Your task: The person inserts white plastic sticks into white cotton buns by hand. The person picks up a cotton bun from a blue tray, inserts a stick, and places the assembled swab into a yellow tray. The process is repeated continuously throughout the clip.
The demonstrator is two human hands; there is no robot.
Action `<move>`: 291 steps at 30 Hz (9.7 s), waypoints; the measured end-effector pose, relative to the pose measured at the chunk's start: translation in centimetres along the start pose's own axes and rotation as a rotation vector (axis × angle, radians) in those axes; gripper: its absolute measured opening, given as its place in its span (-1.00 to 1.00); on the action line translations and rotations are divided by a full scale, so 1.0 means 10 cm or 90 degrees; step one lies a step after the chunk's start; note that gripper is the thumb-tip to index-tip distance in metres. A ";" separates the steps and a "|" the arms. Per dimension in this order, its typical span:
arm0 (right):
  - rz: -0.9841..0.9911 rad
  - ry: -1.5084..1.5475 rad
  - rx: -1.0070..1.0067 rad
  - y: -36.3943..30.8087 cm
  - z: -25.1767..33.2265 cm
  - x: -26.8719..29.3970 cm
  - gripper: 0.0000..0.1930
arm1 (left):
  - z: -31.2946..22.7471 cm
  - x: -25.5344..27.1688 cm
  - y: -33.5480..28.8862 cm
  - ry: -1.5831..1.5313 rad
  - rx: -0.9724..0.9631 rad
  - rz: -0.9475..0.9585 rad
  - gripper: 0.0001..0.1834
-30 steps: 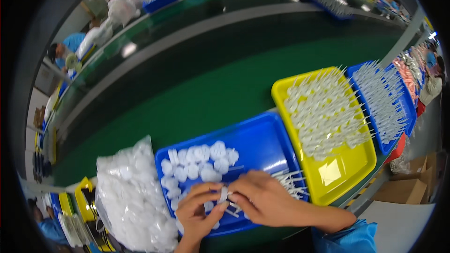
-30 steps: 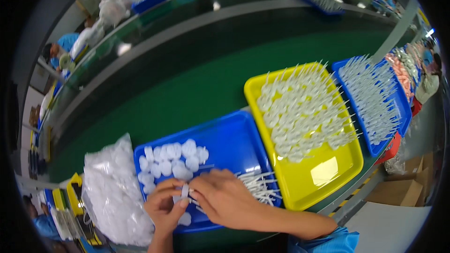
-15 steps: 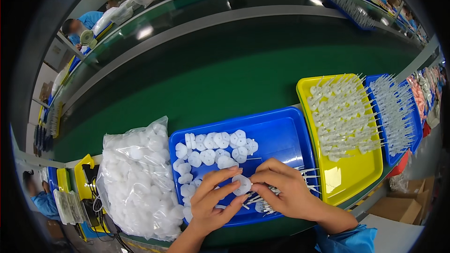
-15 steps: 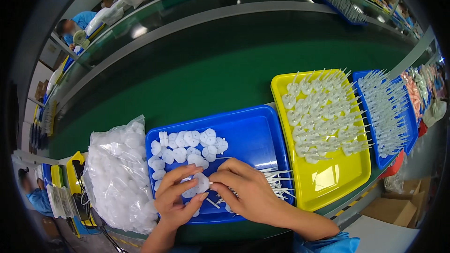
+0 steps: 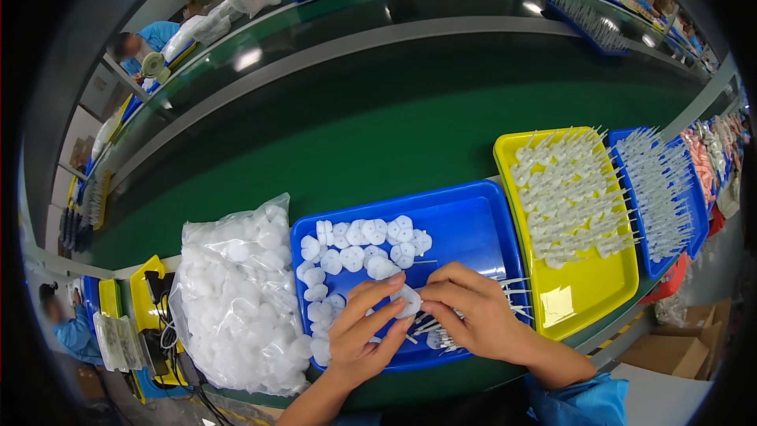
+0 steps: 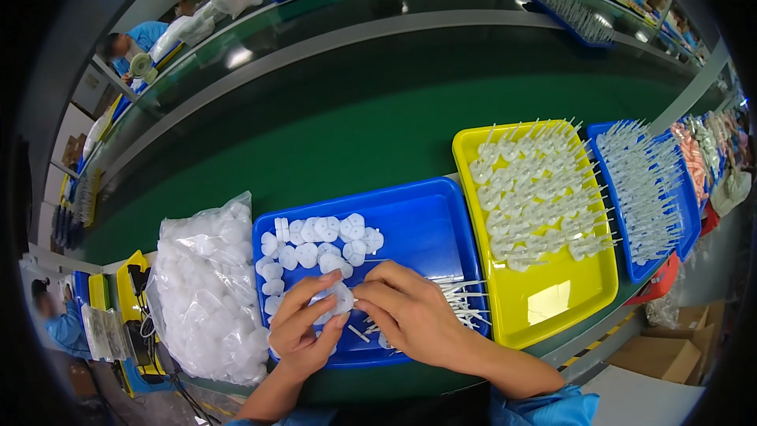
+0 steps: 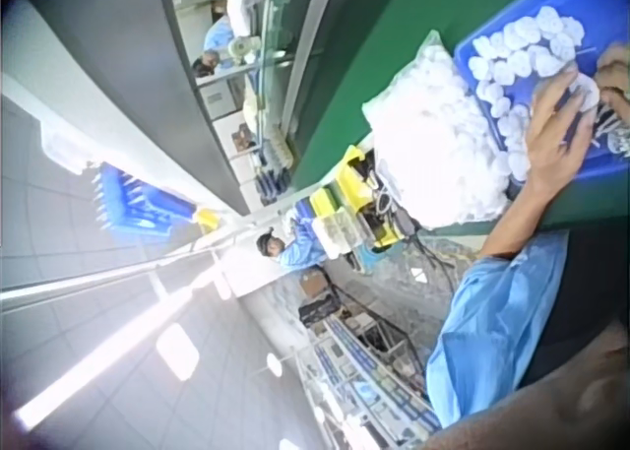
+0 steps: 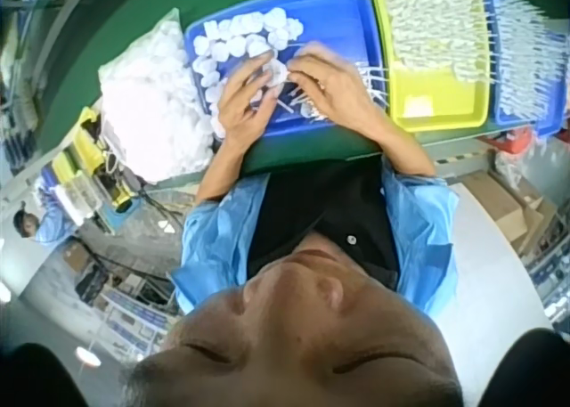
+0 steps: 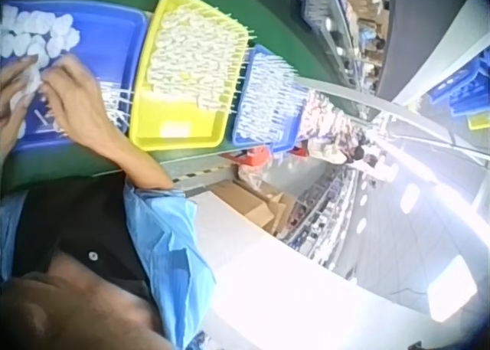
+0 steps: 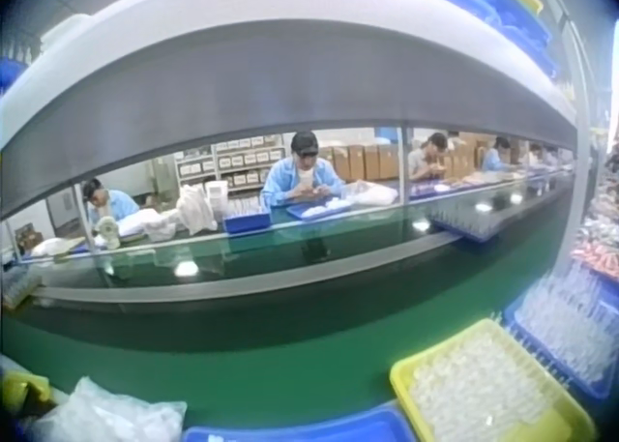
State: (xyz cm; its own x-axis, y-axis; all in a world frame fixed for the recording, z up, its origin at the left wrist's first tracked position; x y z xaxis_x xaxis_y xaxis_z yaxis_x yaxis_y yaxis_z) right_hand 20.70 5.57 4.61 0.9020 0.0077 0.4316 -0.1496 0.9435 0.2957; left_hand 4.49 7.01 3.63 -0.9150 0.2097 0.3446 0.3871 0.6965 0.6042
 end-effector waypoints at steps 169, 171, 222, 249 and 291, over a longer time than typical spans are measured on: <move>0.283 0.742 -0.535 -0.34 -0.35 -0.49 -0.76 | 0.30 -0.11 -0.14 -0.473 0.313 0.040 -0.84; 0.261 0.793 -0.541 -0.33 -0.34 -0.49 -0.76 | 0.30 -0.12 -0.15 -0.471 0.330 0.033 -0.84; -0.057 0.305 -0.249 -0.14 -0.39 0.04 -0.71 | 0.22 -0.20 -0.42 -0.391 0.430 -0.096 -0.70; -0.055 -0.137 0.061 -0.26 0.01 0.02 -0.59 | 0.42 -0.27 -0.45 -0.610 0.481 -0.078 -0.68; 0.118 0.033 -0.125 -0.23 -0.11 -0.03 -0.84 | 0.26 -0.15 -0.26 -0.478 0.275 -0.003 -0.73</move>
State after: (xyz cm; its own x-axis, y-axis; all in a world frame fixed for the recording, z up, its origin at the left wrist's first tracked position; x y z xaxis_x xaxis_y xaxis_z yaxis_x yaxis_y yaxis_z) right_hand 21.21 3.71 2.89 0.8870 0.1985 0.4168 -0.2376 0.9704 0.0434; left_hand 4.54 6.64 -0.37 -0.8082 0.4977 -0.3148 0.4456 0.8663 0.2255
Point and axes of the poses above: each hand's wrist, its own y-axis towards the middle knuckle, its own x-axis out of the back of the hand, z = x × y, the point moved 7 cm from there along y, towards the middle knuckle, and after that the axes turned 2 degrees about -x, right-handed, at the moved point
